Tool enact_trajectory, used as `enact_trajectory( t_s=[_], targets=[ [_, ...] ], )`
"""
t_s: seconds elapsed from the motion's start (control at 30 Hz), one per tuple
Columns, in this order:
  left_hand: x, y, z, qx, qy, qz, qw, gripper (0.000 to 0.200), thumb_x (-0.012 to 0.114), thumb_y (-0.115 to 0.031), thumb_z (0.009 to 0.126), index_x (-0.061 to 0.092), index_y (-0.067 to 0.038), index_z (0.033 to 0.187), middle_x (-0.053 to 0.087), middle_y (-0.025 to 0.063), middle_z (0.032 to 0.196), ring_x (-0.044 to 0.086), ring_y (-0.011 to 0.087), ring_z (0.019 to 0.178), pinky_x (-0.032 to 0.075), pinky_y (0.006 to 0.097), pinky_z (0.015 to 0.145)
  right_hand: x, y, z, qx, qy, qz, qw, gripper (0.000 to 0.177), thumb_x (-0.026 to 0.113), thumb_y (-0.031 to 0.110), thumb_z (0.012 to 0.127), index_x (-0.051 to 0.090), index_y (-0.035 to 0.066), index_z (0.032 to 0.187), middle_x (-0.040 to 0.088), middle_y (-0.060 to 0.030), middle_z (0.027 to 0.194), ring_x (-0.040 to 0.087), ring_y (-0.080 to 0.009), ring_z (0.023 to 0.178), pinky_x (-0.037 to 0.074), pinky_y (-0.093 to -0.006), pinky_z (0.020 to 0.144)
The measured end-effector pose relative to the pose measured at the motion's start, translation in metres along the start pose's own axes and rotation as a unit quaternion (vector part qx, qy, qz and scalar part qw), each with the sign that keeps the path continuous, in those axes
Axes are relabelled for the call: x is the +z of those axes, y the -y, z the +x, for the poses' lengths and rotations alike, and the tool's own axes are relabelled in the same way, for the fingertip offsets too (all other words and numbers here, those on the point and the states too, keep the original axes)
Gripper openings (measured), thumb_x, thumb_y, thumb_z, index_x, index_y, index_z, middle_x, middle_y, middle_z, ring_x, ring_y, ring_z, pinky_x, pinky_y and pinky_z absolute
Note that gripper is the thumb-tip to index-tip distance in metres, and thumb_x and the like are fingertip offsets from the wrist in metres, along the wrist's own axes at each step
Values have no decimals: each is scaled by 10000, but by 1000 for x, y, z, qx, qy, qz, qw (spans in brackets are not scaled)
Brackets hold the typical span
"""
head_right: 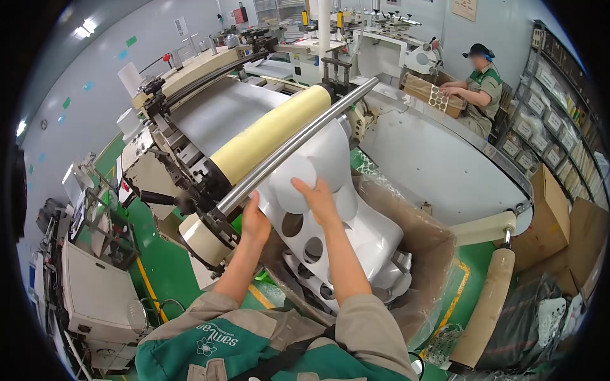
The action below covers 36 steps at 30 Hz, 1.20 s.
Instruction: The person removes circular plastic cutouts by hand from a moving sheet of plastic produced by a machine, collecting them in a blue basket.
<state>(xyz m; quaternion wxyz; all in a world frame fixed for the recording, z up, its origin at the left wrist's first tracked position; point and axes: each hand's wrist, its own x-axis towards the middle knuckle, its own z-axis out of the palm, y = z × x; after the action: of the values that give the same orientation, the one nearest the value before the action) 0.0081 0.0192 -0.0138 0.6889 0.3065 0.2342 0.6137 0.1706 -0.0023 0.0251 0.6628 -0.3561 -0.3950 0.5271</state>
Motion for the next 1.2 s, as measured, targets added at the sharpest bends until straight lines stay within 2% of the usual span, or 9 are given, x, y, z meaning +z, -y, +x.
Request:
enact_trajectory(
  t_s=[0.07,0.17,0.43,0.5,0.53,0.7,0.73,1.07,1.2],
  targets=[
    [24,-1,-29,-48,-10,32,998,356,440,-243,922,422,-37,1212,486,67,1220,441,191,1145,318,359,986,5,-4,1,9,42,-84,996,379,660,181,775,544,-13,1080,600,-86,992,568,-153,877,457,-282,762],
    [13,8,-42,-121,1,37,992,349,429,-253,926,426,-47,1208,481,67,1234,474,177,1110,354,340,948,-3,-7,-12,19,34,-46,998,389,665,150,766,534,-8,1096,598,-86,1003,574,-164,892,461,-290,784],
    [6,-19,-16,-73,-27,-27,997,429,351,-294,944,353,0,1256,425,133,1274,416,234,1194,352,350,1003,-99,-35,-34,5,-221,196,955,485,630,131,805,419,-12,1217,519,-102,1155,530,-236,1030,438,-372,888],
    [1,-20,-4,-45,-50,-54,996,404,327,-267,951,344,-5,1258,426,113,1247,423,250,1183,382,374,985,-99,-15,-40,2,-179,225,958,450,628,144,811,439,20,1200,545,-93,1112,551,-225,996,466,-359,854],
    [2,-23,-1,-37,-4,-91,995,363,405,-269,932,382,-81,1241,463,66,1194,450,199,1127,344,355,1009,-95,-5,-40,4,-155,225,962,399,625,147,814,476,45,1170,565,-82,1082,570,-217,967,485,-356,835],
    [22,-30,-2,-88,17,-128,988,342,381,-289,936,411,-92,1214,444,72,1242,441,211,1150,397,450,957,-37,12,-23,17,-46,150,987,430,646,114,790,473,-53,1146,564,-110,1072,569,-198,943,470,-321,816],
    [23,-27,-5,-99,54,-92,989,360,369,-299,936,388,-109,1242,423,73,1275,434,230,1164,415,494,925,-28,10,-18,20,-33,151,988,429,655,116,785,481,-67,1131,571,-118,1058,576,-193,927,473,-316,807],
    [-2,3,-49,-207,129,154,957,374,439,-225,917,380,-70,1252,463,84,1232,452,223,1148,408,428,900,-14,-12,-34,79,-26,52,995,403,693,158,756,539,-42,1072,600,-106,1002,568,-164,912,449,-294,814],
    [33,-8,-40,-17,33,26,999,329,459,-204,917,453,-27,1194,523,59,1166,475,169,1103,369,354,916,-12,-1,-41,-20,-88,-2,996,385,682,160,766,537,-27,1071,595,-109,994,561,-165,919,453,-301,817]
  ],
)
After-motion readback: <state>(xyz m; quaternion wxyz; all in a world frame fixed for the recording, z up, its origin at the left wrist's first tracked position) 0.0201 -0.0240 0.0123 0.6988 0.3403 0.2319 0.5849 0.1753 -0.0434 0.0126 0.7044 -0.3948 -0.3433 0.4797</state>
